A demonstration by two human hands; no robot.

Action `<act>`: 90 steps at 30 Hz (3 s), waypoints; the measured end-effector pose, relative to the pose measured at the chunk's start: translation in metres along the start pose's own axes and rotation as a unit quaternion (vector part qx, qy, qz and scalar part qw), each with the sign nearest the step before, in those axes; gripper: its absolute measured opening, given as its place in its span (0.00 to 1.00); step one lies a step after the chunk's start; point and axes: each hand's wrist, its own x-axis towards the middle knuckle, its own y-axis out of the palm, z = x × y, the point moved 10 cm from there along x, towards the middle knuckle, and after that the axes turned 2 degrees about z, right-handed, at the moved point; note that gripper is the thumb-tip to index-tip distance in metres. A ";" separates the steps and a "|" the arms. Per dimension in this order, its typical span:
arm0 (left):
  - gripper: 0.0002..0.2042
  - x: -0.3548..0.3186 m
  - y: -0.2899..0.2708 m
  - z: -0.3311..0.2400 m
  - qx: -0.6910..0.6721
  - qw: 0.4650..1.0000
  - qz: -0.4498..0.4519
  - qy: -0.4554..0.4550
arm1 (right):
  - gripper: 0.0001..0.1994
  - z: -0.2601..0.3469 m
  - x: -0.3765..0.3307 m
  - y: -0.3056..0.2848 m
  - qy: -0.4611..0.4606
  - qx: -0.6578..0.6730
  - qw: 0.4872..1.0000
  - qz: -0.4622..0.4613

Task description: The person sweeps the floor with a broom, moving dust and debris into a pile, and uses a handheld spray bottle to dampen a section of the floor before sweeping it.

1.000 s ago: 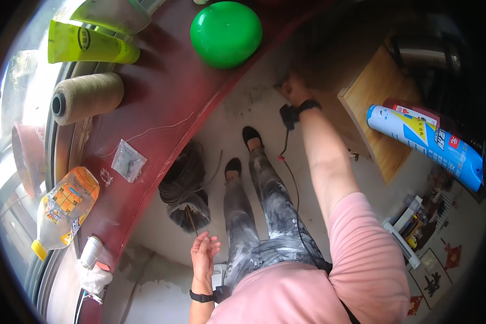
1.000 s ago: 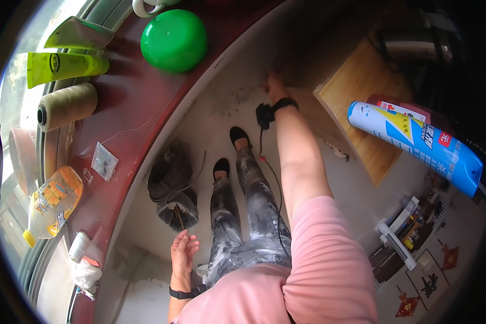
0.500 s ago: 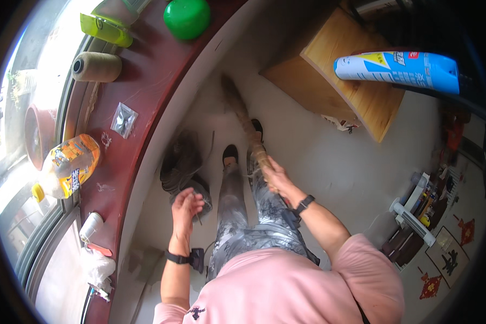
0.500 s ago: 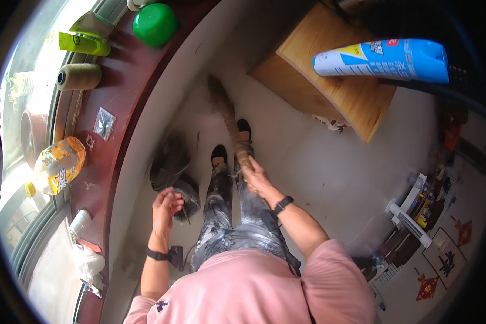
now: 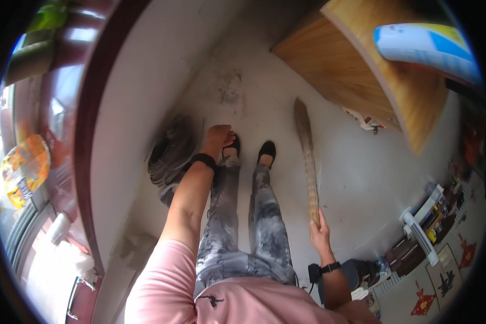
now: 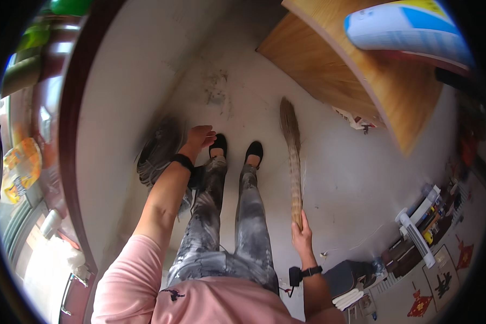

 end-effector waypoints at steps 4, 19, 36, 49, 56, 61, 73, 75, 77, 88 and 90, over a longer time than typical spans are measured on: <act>0.21 0.113 -0.059 0.057 -0.070 0.993 -0.094 -0.013 | 0.32 -0.019 -0.006 0.008 -0.045 -0.077 0.996 0.025; 0.23 0.194 -0.046 0.025 -0.054 0.915 -0.401 -0.010 | 0.35 -0.100 0.014 -0.019 0.047 -0.128 0.987 0.083; 0.16 -0.169 0.020 -0.148 0.070 0.963 -0.093 0.244 | 0.32 -0.013 -0.016 -0.077 0.062 0.041 0.993 0.089; 0.25 -0.304 -0.005 -0.208 0.360 0.892 -0.134 0.237 | 0.31 0.116 -0.204 -0.178 -0.005 0.206 0.959 0.197; 0.36 -0.352 0.098 -0.214 0.321 0.866 0.084 0.374 | 0.29 0.187 -0.188 -0.160 -0.245 -0.055 0.961 0.113; 0.28 -0.408 0.056 -0.222 0.216 0.909 0.105 0.340 | 0.29 0.159 -0.153 -0.144 -0.144 -0.031 0.988 0.039; 0.24 -0.491 -0.147 -0.360 0.387 0.794 -0.238 0.405 | 0.30 0.123 -0.156 -0.148 -0.010 0.003 1.000 0.029; 0.25 -0.489 -0.164 -0.373 0.500 0.704 -0.370 0.342 | 0.30 0.139 -0.160 -0.138 -0.010 0.004 0.998 0.064; 0.25 -0.494 -0.164 -0.374 0.549 0.621 -0.468 0.305 | 0.32 0.133 -0.157 -0.123 0.031 0.089 0.991 0.092; 0.15 -0.536 -0.072 -0.307 0.535 0.484 -0.409 0.559 | 0.31 0.196 -0.090 -0.036 -0.041 -0.029 0.985 0.168; 0.15 -0.530 -0.059 -0.274 0.535 0.548 -0.343 0.544 | 0.34 0.227 -0.073 -0.012 -0.036 -0.025 0.983 0.177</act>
